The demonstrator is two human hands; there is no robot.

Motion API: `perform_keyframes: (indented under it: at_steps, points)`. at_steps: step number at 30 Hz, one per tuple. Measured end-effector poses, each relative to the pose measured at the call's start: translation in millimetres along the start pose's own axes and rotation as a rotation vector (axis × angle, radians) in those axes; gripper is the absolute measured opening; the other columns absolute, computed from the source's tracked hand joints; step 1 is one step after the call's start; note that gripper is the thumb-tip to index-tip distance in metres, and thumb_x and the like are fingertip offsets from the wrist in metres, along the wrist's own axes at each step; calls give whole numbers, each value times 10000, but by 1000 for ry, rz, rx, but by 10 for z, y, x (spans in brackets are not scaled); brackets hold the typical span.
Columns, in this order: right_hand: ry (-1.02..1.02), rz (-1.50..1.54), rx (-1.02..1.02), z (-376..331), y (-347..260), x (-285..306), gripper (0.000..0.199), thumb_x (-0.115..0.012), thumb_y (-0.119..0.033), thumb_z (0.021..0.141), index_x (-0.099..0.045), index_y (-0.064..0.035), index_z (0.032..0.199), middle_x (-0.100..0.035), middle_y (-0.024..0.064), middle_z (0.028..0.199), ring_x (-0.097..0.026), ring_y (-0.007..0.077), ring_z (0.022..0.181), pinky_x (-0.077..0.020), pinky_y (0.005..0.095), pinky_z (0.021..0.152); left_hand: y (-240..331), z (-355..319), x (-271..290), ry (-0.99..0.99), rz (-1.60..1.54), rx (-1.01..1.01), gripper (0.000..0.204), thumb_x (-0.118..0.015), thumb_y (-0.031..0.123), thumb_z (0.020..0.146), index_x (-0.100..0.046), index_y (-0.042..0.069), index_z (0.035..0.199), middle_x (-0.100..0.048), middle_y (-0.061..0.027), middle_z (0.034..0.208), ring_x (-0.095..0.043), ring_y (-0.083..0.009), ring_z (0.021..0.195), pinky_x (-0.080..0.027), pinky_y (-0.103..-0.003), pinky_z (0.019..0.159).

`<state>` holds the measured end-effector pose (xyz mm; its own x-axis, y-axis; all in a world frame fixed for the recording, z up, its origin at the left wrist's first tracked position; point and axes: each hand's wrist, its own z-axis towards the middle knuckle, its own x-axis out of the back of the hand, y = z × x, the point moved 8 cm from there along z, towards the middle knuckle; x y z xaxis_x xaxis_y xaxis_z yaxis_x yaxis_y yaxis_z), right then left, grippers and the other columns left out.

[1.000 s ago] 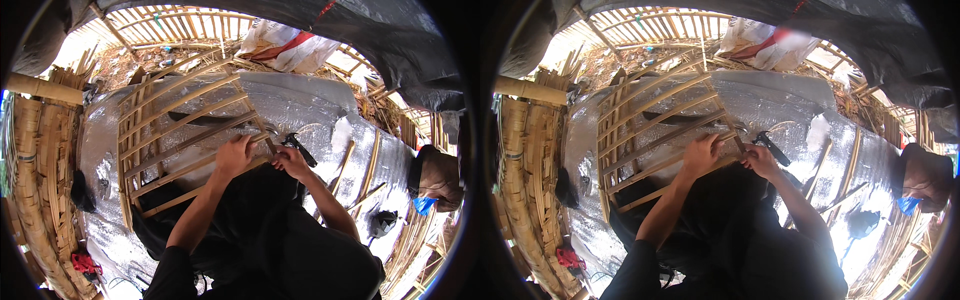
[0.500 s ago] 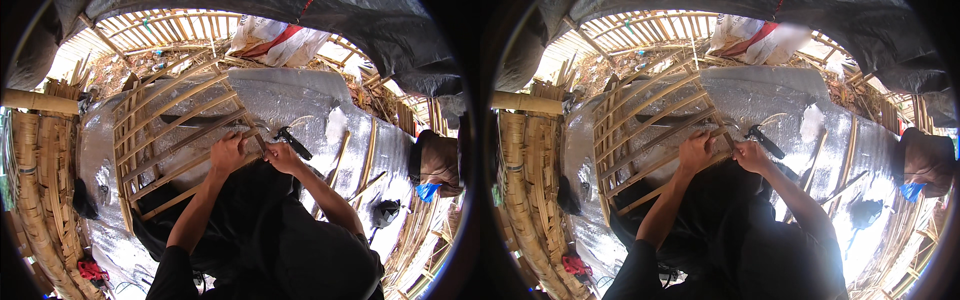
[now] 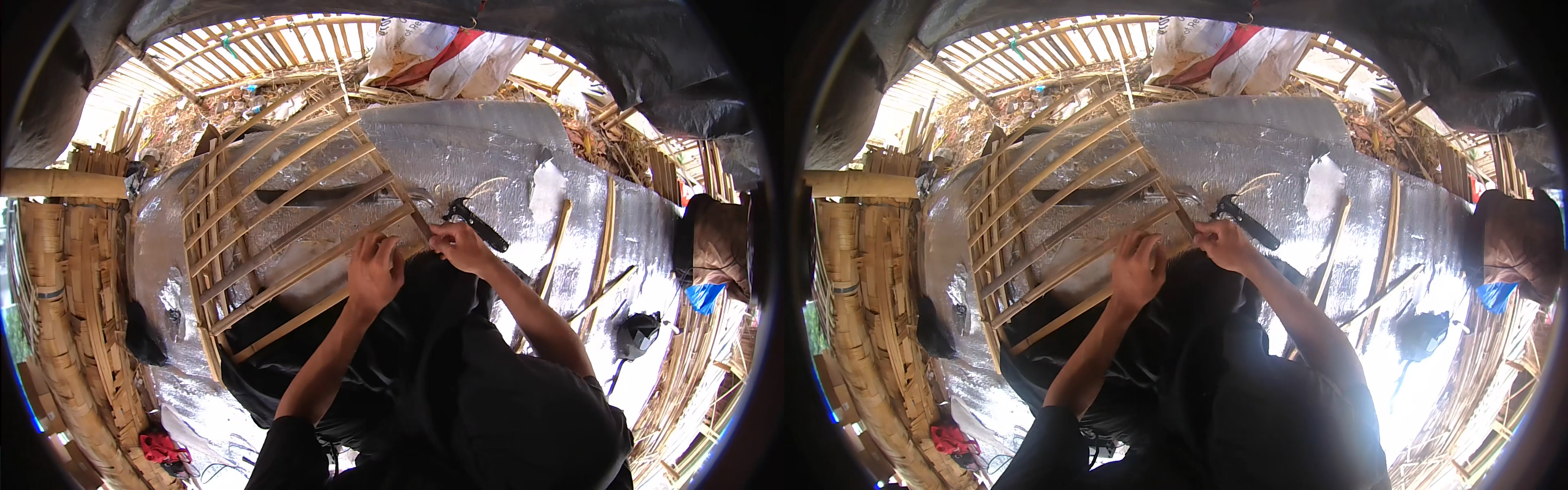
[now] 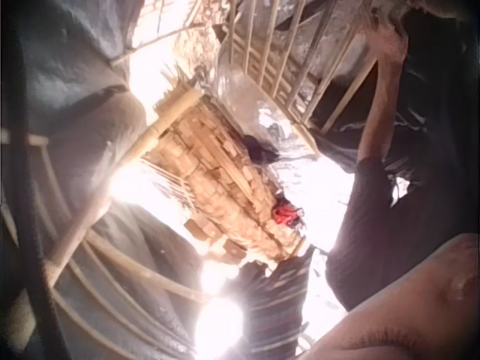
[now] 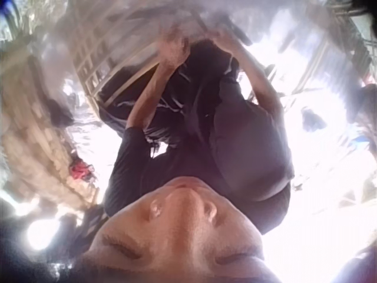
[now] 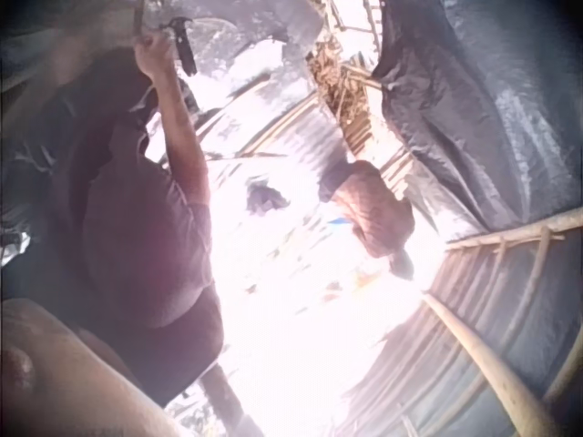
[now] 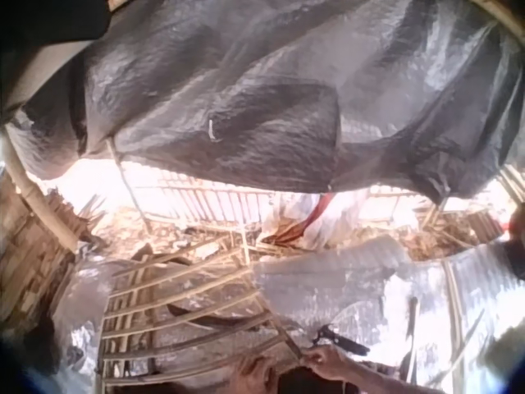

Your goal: The person assembles a wooden frame by placing small wooden strips and securing them with a hammer.

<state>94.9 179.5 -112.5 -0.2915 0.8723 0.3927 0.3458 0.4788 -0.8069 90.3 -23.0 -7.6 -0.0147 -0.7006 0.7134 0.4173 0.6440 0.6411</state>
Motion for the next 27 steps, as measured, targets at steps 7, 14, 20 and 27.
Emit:
perform_keyframes:
  at_steps: [7, 14, 20, 27]
  points:
    - [-68, 218, -74, -14, 18, -42, 312, -673, -189, 966, -735, -7, 1211, -752, 98, 838, -715, 135, 756, -566, 310, 762, -553, -98, -653, -523, -412, 526, 257, -662, 229, 986, -727, -13, 1042, -729, -205, 902, -703, -342, 747, -546, -412, 689]
    - [-65, 4, -66, -61, -106, -39, 293, -668, -202, 963, -745, -62, 1208, -754, 133, 886, -725, 199, 851, -551, 368, 779, -491, 192, -421, -261, -379, 386, 301, -702, 280, 986, -752, -9, 922, -709, -172, 739, -661, -245, 597, -495, -370, 601]
    - [-33, -115, -2, -100, -269, -30, 309, -643, -229, 972, -736, -54, 1209, -740, 194, 910, -731, 295, 879, -552, 402, 827, -292, 236, -393, -286, -297, 369, 293, -734, 273, 962, -748, -16, 912, -696, -162, 710, -638, -260, 556, -474, -384, 565]
    - [-4, -119, 38, -112, -291, -34, 300, -638, -213, 969, -736, -35, 1191, -733, 222, 928, -725, 339, 891, -549, 430, 815, -400, 144, -469, -302, -397, 356, 162, -721, 126, 900, -765, -5, 983, -728, -203, 817, -717, -277, 696, -523, -356, 633]
